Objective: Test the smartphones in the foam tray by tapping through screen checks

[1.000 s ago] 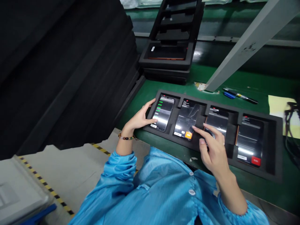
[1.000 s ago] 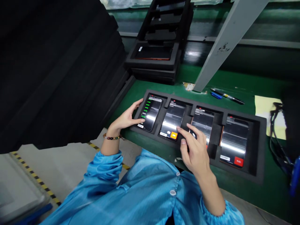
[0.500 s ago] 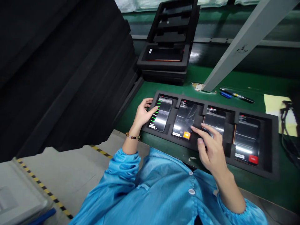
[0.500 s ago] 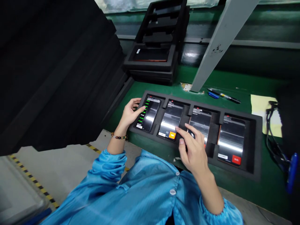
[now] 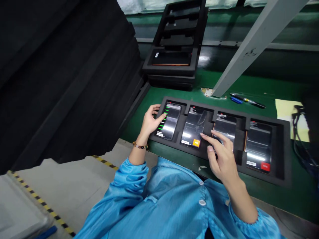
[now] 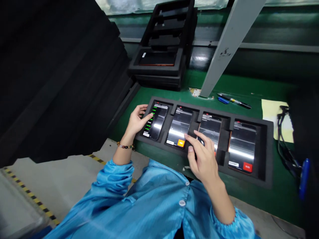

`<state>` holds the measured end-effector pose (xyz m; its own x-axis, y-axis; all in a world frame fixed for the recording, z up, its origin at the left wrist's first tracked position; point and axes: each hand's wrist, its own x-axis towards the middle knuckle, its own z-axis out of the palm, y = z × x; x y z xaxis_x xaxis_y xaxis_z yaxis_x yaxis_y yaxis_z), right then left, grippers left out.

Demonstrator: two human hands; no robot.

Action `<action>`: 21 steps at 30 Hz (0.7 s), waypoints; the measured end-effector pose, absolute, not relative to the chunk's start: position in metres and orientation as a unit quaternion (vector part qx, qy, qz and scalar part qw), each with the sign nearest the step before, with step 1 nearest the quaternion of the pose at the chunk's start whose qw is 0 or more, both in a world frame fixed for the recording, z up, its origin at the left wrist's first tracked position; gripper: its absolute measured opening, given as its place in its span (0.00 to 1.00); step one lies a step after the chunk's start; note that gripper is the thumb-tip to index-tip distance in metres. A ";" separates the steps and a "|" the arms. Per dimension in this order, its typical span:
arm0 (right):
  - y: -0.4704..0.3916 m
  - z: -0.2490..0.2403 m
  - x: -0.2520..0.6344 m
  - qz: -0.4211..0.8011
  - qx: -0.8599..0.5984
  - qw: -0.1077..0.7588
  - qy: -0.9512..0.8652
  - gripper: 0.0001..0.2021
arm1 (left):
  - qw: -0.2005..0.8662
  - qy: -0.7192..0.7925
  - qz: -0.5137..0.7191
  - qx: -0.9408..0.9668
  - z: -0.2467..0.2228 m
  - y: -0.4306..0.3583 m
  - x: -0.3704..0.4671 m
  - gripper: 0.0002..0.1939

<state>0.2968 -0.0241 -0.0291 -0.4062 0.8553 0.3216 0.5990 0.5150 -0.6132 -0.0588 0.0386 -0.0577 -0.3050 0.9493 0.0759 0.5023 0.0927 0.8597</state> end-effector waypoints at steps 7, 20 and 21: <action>-0.028 -0.022 0.301 0.203 -0.441 0.368 -0.794 0.22 | 0.268 0.700 0.425 0.508 -0.057 0.037 -0.058 0.28; -0.034 -0.056 0.504 0.126 -0.694 0.311 -0.637 0.10 | 0.297 0.796 0.245 0.468 -0.013 0.038 -0.067 0.33; -0.028 -0.049 0.503 0.161 -0.662 0.344 -0.646 0.11 | 0.327 0.786 0.255 0.458 -0.010 0.040 -0.066 0.35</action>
